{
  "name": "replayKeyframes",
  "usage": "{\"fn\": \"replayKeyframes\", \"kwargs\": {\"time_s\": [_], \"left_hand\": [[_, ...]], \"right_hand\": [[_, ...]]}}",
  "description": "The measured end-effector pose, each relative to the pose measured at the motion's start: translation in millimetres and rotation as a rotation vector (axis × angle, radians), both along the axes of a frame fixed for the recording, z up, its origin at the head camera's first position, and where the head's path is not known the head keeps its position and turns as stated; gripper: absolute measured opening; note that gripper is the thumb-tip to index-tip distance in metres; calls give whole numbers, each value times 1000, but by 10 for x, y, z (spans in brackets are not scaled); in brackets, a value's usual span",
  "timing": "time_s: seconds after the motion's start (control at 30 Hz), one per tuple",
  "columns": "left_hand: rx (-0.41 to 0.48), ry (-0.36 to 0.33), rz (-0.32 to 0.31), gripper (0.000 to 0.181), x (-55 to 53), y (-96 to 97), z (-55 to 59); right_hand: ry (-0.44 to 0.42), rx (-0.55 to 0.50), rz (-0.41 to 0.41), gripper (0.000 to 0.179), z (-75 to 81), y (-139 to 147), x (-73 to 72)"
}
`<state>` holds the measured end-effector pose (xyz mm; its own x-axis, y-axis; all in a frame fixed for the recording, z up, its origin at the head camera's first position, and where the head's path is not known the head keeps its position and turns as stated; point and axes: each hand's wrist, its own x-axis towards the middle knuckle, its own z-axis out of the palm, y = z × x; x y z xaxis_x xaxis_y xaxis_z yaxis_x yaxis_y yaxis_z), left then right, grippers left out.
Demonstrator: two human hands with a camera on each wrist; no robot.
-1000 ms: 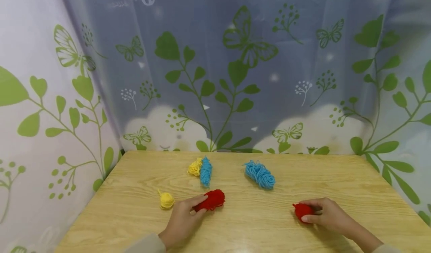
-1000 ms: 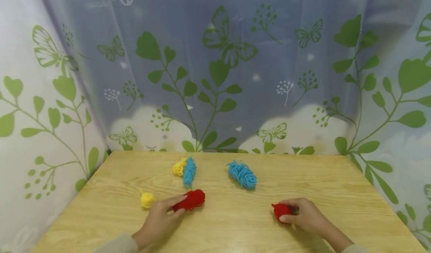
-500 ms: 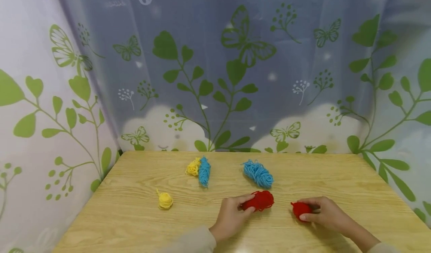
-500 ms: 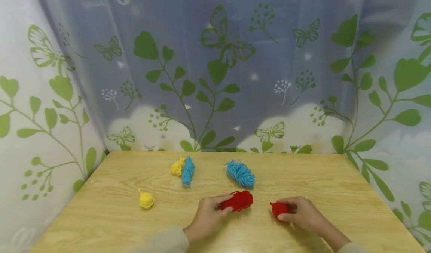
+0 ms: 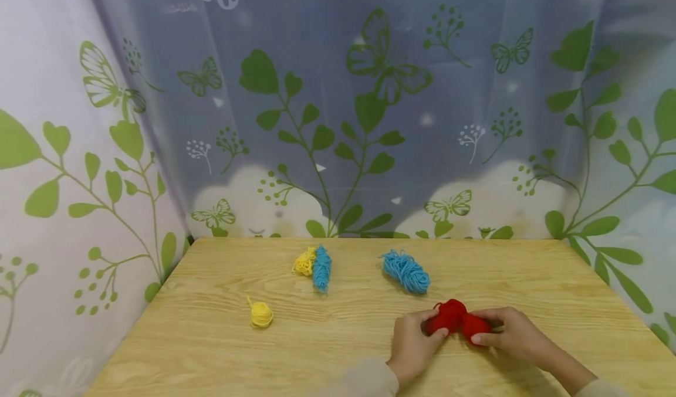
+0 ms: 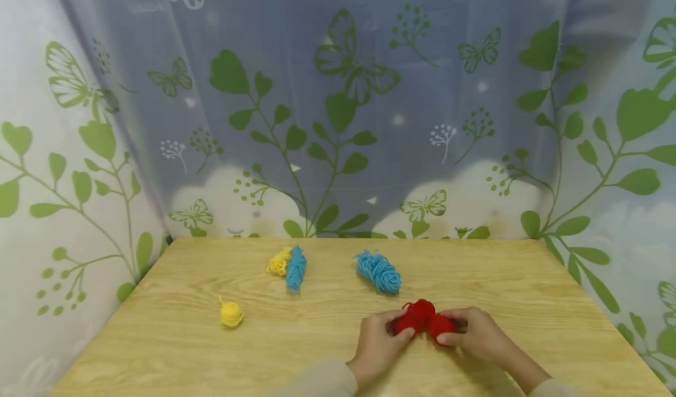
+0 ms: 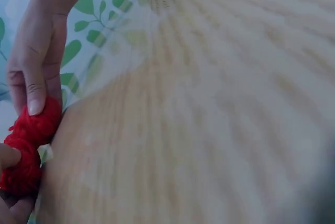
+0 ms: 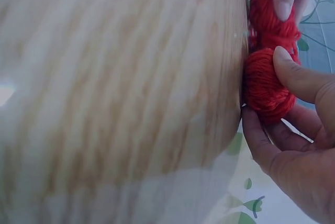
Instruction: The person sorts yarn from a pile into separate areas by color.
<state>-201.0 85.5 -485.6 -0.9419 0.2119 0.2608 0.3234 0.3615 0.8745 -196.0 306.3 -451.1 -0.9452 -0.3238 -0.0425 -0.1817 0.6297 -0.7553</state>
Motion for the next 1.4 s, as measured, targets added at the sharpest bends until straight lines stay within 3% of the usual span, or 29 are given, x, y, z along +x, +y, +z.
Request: {"fn": "replayKeyframes", "kwargs": {"time_s": [0.27, 0.83, 1.07, 1.4], "left_hand": [[-113, -16, -14, 40, 66, 200, 38], [-121, 9, -53, 38, 64, 163, 45], [-180, 30, -100, 41, 61, 136, 65], [-176, 10, -131, 41, 7, 38, 142]], "right_hand": [[41, 44, -63, 58, -1, -12, 7], [33, 59, -89, 58, 6, -34, 26], [15, 47, -94, 59, 29, -44, 48], [6, 69, -123, 55, 42, -61, 41]]}}
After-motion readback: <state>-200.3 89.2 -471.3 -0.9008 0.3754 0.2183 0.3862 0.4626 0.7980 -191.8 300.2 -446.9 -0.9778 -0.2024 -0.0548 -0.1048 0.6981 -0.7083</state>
